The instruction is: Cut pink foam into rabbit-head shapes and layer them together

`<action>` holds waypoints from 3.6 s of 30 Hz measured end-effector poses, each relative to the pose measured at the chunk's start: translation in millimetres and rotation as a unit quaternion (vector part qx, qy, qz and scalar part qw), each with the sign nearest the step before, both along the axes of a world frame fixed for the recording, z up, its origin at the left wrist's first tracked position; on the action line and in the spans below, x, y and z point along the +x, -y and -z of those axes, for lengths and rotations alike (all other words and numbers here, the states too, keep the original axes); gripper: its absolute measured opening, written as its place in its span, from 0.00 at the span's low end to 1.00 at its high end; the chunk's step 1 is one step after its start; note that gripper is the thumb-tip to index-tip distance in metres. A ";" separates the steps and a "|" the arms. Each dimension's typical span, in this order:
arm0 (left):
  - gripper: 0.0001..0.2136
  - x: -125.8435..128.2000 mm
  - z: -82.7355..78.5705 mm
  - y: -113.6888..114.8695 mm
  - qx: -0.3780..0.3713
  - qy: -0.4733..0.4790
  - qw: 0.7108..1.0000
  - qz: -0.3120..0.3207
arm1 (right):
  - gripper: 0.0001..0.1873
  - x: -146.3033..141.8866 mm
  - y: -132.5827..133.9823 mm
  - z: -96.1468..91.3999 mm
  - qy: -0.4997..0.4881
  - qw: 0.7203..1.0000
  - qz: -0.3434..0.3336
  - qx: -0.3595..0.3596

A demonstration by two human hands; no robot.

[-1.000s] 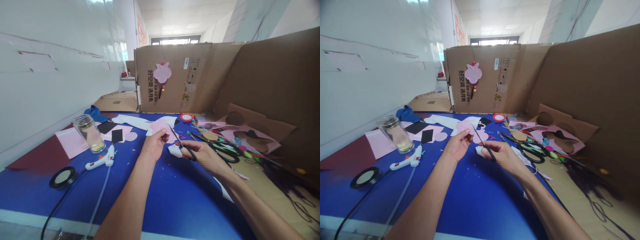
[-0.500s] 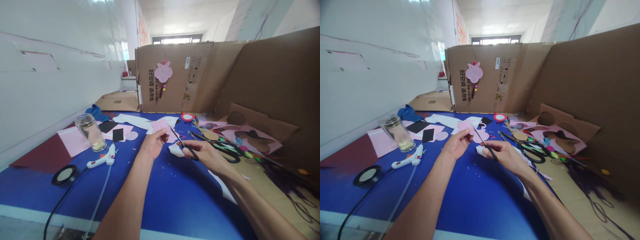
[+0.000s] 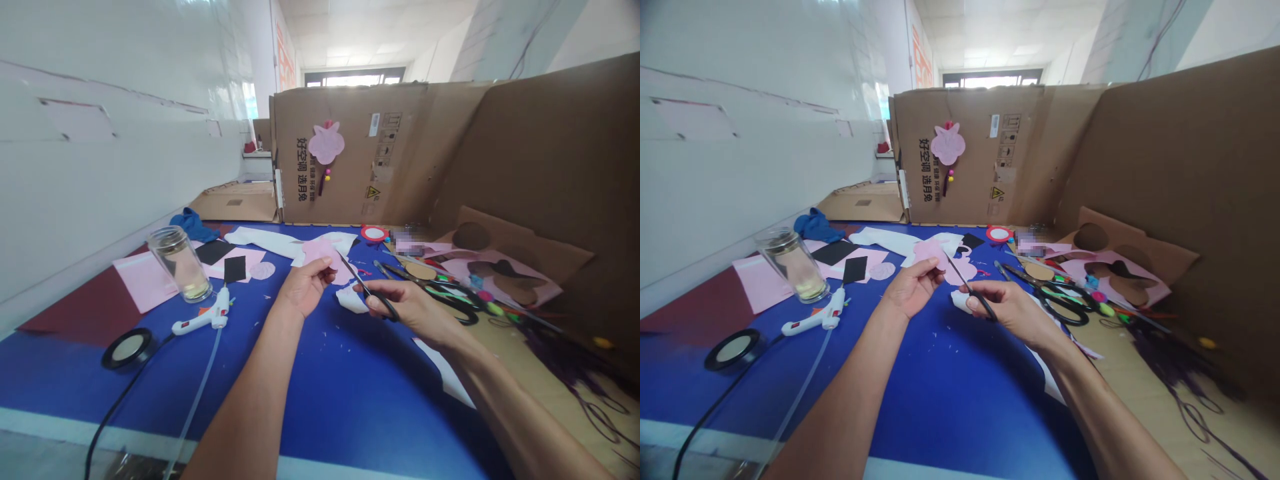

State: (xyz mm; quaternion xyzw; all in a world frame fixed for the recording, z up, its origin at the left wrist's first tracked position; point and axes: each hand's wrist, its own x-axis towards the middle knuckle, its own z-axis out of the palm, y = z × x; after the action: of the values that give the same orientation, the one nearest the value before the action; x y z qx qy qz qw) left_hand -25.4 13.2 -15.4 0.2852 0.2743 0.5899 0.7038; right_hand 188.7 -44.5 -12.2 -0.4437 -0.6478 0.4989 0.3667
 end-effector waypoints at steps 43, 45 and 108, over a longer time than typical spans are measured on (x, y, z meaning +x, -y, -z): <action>0.13 21.4 -0.8 4.1 -0.034 0.087 0.986 -0.138 | 0.32 -9.7 0.7 2.3 -0.004 1.000 0.021 -0.017; 0.13 20.2 -1.7 4.3 -0.033 0.084 0.986 -0.137 | 0.32 -11.4 1.1 1.4 -0.006 1.000 0.018 -0.020; 0.05 24.0 -10.1 12.7 -0.050 0.085 0.988 -0.121 | 0.33 -7.7 -0.8 6.5 0.018 1.000 0.018 -0.013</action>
State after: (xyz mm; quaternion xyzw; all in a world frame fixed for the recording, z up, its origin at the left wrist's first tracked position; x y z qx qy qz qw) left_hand -1.4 0.5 -5.3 0.1629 0.2755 0.6784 0.6613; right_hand 181.0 -43.7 -18.7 -0.4692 -0.6393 0.4928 0.3581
